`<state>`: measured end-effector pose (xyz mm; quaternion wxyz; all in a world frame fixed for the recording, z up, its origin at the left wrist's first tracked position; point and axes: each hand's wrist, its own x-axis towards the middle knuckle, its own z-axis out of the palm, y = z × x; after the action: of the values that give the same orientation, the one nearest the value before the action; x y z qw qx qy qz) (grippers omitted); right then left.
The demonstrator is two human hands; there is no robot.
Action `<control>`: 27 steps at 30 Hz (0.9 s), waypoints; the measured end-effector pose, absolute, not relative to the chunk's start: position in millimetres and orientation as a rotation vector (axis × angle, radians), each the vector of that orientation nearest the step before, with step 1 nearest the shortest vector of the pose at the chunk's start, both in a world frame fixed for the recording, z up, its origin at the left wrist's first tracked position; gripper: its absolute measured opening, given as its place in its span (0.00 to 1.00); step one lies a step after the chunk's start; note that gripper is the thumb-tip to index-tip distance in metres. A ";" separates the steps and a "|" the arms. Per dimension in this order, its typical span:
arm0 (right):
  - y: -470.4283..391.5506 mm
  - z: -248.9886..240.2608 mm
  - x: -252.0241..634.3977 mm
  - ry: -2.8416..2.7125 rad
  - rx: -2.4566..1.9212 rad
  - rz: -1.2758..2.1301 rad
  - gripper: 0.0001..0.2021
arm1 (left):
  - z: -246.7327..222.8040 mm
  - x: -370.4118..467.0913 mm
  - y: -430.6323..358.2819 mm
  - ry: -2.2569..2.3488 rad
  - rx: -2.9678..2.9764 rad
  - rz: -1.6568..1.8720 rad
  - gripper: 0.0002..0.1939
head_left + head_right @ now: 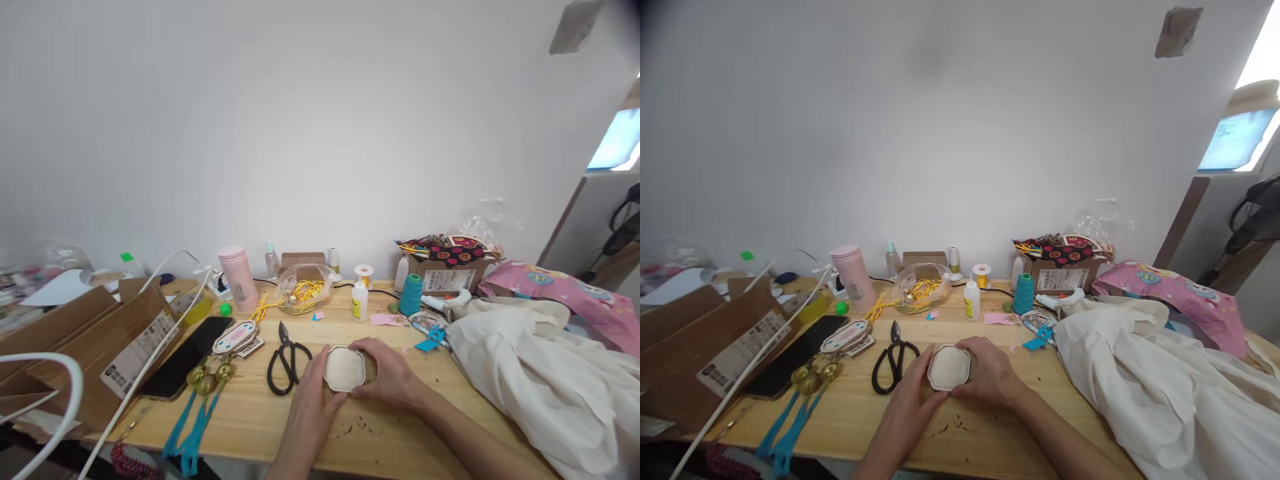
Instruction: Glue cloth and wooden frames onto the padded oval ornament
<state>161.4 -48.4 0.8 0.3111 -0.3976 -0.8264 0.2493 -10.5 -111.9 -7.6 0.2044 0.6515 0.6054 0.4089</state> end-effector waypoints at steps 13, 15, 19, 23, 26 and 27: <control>-51.3 5.4 158.3 -2.226 -0.804 0.679 0.33 | 8.2 -14.3 -58.0 1.485 1.274 1.069 0.17; -42.7 4.5 157.9 -2.161 -0.864 0.724 0.28 | 8.7 -14.1 -49.8 1.468 1.265 1.041 0.13; -21.7 7.6 153.6 -2.210 -1.029 0.428 0.09 | 10.4 -10.9 -44.2 1.384 1.211 0.985 0.19; -12.4 9.0 145.0 -2.385 -0.955 0.076 0.06 | 12.8 -6.9 -42.5 1.385 1.167 0.945 0.23; -13.3 4.3 140.6 -2.367 -0.912 -0.019 0.07 | 12.5 -6.4 -41.0 1.393 1.160 0.930 0.22; -14.1 2.2 140.0 -2.349 -0.892 -0.050 0.07 | 12.3 -6.5 -40.6 1.382 1.151 0.925 0.21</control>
<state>140.0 -14.1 2.2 0.3090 -0.3375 -0.8889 -0.0188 -6.5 -40.6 12.3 0.5305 0.4825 0.5792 0.3877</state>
